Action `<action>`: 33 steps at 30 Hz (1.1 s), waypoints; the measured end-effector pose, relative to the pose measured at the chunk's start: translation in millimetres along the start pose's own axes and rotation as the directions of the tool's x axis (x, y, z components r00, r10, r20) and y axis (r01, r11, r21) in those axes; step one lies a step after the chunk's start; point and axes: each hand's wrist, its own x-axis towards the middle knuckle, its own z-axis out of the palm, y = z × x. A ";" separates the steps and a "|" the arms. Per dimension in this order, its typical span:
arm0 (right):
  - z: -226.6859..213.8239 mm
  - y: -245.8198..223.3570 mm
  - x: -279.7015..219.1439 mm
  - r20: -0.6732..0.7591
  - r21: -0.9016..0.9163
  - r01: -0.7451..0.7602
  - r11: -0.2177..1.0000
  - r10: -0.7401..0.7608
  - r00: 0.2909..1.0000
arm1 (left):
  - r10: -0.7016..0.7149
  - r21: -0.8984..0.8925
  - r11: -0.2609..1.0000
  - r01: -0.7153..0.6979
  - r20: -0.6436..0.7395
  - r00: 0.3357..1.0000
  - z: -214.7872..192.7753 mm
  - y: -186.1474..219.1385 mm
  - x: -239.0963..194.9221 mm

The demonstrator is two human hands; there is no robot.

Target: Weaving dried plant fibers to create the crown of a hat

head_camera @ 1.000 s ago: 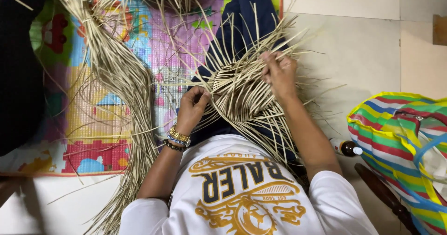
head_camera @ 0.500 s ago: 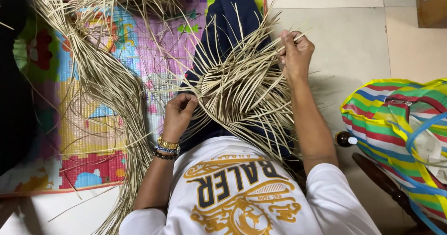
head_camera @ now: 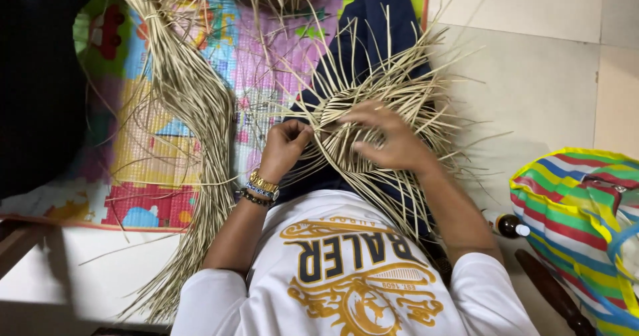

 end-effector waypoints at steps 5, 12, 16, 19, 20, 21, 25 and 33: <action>48.2 30.4 18.4 0.327 -0.516 0.204 0.832 -0.029 0.945 | -0.008 -0.049 0.999 0.012 0.075 0.997 -4.0 3.2 2.0; 48.0 50.5 22.4 0.383 -0.515 0.270 0.813 -0.063 0.922 | -0.021 -0.118 0.992 0.039 0.149 0.989 -13.1 23.9 -3.4; 51.1 50.6 23.7 0.387 -0.614 0.345 0.710 -0.110 0.915 | -0.035 -0.120 0.991 0.058 0.185 0.982 -16.1 23.0 -4.1; 54.2 52.7 21.4 0.394 -0.653 0.383 0.654 -0.139 0.909 | -0.015 -0.132 0.990 0.040 0.186 0.983 -14.0 11.4 1.2; 55.5 53.5 19.3 0.397 -0.667 0.401 0.628 -0.156 0.905 | -0.008 -0.136 0.990 0.034 0.187 0.982 -13.1 7.3 2.9; 57.6 45.5 18.6 0.395 -0.668 0.399 0.628 -0.156 0.906 | -0.007 -0.135 0.990 0.033 0.189 0.982 -13.6 9.5 1.0; 66.3 73.5 -12.0 0.015 -0.568 0.219 0.794 -0.256 0.967 | 0.021 -0.142 0.990 0.006 0.187 0.982 -11.5 11.5 -2.8; 60.7 54.3 -12.5 -0.330 0.326 -0.458 0.827 0.554 0.764 | 0.061 -0.157 0.987 -0.038 0.146 0.987 -5.6 11.7 -5.2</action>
